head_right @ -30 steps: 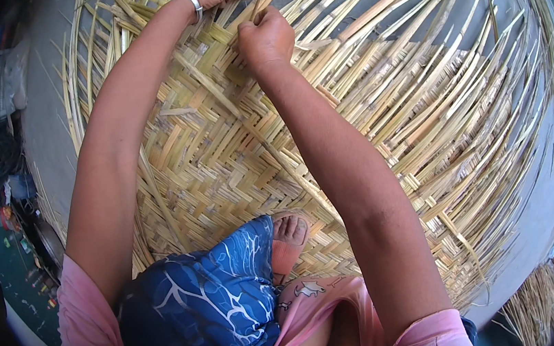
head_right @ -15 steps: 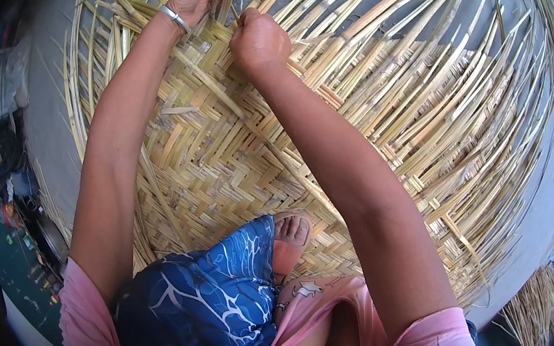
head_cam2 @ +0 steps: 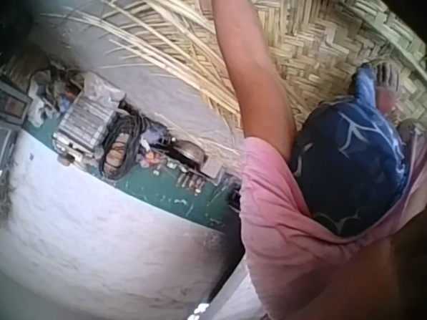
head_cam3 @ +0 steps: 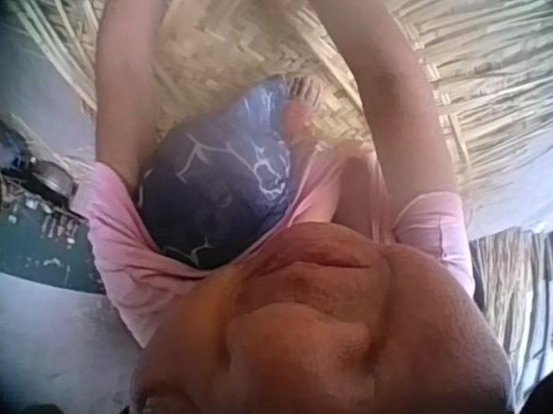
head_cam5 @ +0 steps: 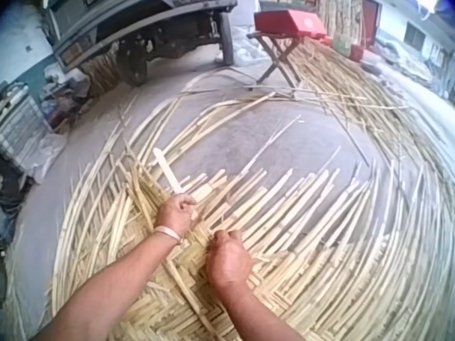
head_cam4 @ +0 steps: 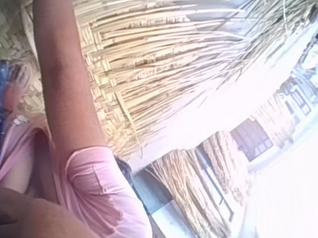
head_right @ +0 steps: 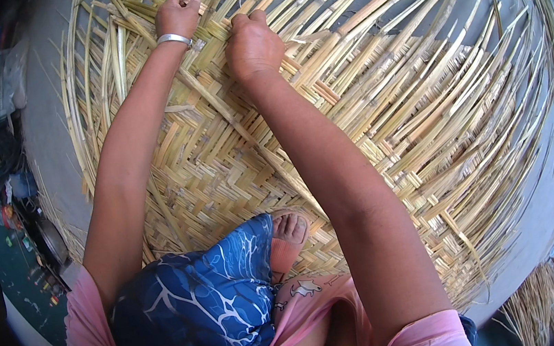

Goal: The person is weaving a mat using dried palm leaves. They are sitting on the floor and using their hands to interlace the leaves in a crisscross pattern.

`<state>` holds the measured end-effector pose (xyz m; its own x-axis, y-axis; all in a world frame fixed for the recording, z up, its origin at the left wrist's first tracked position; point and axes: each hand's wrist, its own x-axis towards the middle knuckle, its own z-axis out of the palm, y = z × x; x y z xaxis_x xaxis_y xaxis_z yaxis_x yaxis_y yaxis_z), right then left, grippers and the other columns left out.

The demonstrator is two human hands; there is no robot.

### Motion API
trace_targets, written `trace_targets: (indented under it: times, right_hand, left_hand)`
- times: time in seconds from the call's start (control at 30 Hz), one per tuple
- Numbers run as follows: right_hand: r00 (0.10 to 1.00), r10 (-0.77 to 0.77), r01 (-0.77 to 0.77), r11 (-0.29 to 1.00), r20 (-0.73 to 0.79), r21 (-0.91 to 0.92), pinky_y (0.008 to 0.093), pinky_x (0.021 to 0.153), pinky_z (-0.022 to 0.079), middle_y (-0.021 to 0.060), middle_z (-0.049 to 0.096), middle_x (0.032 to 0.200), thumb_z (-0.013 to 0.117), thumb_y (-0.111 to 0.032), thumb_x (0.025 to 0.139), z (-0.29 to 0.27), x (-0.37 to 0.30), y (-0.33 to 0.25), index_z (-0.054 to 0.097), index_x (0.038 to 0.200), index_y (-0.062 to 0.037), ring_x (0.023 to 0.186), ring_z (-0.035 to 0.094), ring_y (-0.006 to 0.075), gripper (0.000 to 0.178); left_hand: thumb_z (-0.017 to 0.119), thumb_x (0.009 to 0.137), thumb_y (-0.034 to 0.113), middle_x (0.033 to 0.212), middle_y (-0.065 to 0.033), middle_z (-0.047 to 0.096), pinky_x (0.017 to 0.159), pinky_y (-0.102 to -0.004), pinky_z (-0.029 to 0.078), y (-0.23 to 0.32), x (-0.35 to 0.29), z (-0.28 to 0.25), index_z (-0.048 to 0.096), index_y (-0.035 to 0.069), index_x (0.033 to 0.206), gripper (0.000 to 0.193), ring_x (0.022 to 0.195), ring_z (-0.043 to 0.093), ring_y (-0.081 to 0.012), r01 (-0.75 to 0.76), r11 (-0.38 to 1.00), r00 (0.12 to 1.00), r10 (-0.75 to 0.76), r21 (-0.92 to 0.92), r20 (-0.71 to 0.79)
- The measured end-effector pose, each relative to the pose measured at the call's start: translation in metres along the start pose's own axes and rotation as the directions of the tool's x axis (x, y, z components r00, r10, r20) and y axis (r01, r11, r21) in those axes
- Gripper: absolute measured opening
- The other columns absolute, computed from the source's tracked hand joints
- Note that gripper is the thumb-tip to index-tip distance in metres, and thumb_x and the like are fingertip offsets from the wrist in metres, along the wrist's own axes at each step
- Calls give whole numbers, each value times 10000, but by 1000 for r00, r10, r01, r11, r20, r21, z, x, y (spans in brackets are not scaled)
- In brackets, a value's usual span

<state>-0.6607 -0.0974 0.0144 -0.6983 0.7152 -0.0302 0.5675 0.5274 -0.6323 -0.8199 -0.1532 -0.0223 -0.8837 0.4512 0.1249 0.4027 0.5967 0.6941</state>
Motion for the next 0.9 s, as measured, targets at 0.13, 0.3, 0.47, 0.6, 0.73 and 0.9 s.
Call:
trace_targets:
  times: [0.13, 0.3, 0.47, 0.6, 0.73, 0.9]
  right_hand:
    - [997, -36, 37, 999, 63, -20, 446, 751, 483, 177, 545, 1005, 537, -83, 768, -3, -1, -1, 610, 905, -73, 843, 601, 375, 156]
    - [985, -125, 123, 992, 121, 27, 436, 789, 479, 193, 539, 1032, 546, -45, 752, -11, -8, 2, 603, 958, -32, 899, 581, 378, 214]
    - [935, -348, 314, 902, 68, 295, 402, 847, 465, 192, 536, 1087, 558, -30, 761, -42, -37, 21, 574, 1079, -9, 960, 550, 367, 319]
    - [833, -517, 509, 856, 198, 93, 390, 868, 465, 175, 539, 1125, 562, -22, 766, -118, -95, 69, 555, 1078, -30, 1020, 540, 344, 312]
    - [773, -346, 518, 828, 531, -215, 373, 887, 470, 142, 540, 1161, 542, -62, 808, -234, -171, 152, 559, 1083, -38, 1046, 545, 309, 276]
    - [896, 245, -83, 911, 370, -404, 383, 815, 478, 134, 600, 1022, 537, -78, 833, -359, -283, 229, 581, 1037, -20, 925, 593, 305, 216]
  left_hand:
    - [629, 752, 169, 776, -48, 662, 678, -290, 492, -12, 0, 3, 683, 116, 981, 241, 691, 611, -156, 13, 1000, 1000, -12, 13, -15]
    - [613, 768, 63, 989, -171, 638, 783, -333, 487, -15, -14, -1, 504, 67, 1242, 487, 853, 628, -221, 127, 979, 991, -132, -163, -25]
    - [577, 802, 95, 1253, -187, 492, 960, -386, 393, 11, -64, -9, 461, 79, 1261, 473, 1142, 482, -304, -43, 981, 999, 45, 191, -3]
    - [515, 850, 130, 1317, -92, 474, 1026, -436, 314, 20, -76, -11, 420, 117, 1297, 457, 1245, 396, -281, -78, 917, 989, 22, 392, 146]
    - [482, 878, 158, 1312, -87, 487, 990, -456, 349, 21, -72, -8, 401, 147, 1324, 454, 1220, 438, -262, -182, 799, 964, 29, 573, 266]
    - [443, 886, 207, 1237, -125, 545, 914, -497, 388, 11, -63, -18, 376, 203, 1356, 474, 1124, 514, -313, -272, 675, 932, 8, 686, 362]
